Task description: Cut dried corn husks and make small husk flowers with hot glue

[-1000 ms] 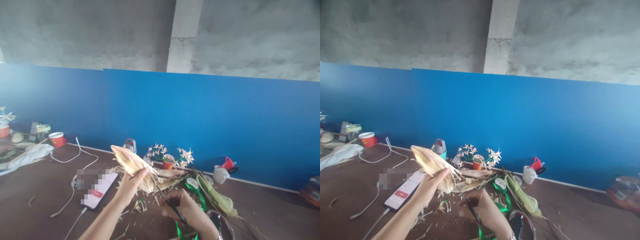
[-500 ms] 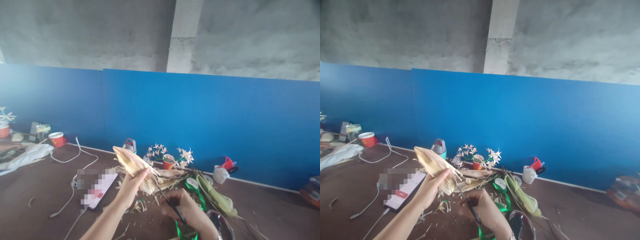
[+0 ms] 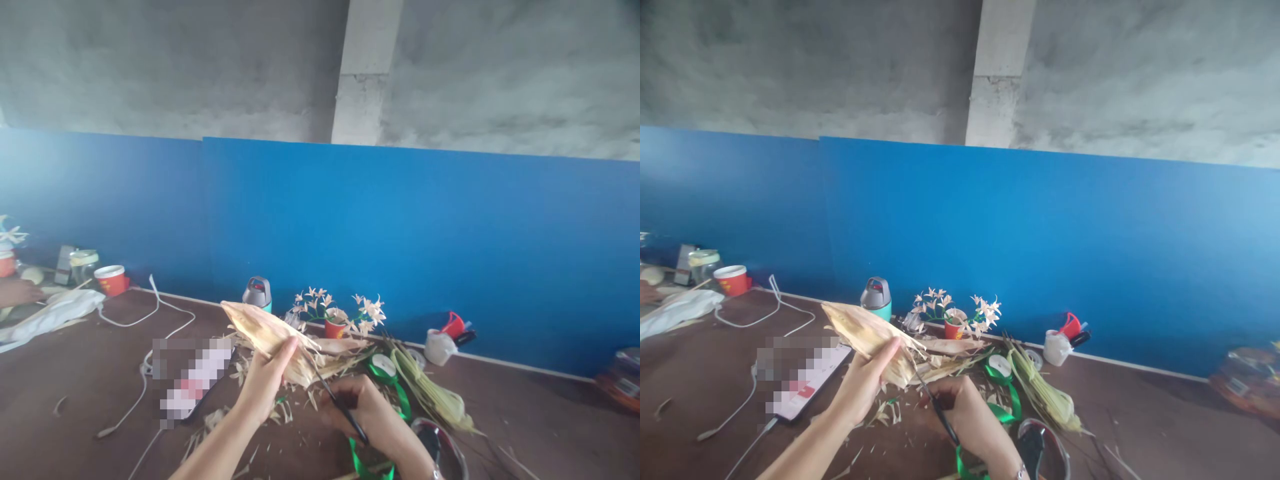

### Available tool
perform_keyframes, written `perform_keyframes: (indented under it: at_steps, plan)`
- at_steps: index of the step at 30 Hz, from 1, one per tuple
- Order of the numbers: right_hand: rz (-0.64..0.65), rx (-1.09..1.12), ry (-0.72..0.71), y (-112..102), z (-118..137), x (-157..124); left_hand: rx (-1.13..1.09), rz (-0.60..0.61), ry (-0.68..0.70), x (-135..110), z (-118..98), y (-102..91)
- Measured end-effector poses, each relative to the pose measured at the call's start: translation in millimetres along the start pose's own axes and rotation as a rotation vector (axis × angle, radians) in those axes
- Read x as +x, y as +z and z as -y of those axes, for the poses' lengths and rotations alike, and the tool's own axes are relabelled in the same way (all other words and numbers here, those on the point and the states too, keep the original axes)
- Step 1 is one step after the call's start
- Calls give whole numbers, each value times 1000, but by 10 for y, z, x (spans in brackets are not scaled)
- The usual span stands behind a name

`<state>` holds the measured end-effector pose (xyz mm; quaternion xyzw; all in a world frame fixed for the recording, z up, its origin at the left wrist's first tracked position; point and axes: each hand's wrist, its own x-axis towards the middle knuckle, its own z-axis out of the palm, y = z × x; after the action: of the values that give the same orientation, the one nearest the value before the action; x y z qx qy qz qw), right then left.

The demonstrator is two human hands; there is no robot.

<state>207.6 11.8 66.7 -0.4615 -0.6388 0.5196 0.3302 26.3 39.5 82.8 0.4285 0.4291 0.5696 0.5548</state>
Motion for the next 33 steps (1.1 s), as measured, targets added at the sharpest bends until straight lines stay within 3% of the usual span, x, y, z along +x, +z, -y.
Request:
perform_keyframes:
  at_steps: [7, 14, 25, 33]
  plan:
    - [-4, -22, -68, 16, 73, -7, -52, -31, -3, 16, 55, -1]
    - [-28, -36, 6, 14, 61, 8, -83, -59, 17, 48, 151, -11]
    - [-34, 24, -55, 57, 155, -20, -99, -102, -13, 36, 121, 8]
    - [-74, 73, -45, 87, 13, 45, -167, -184, -4, -8, 197, 74]
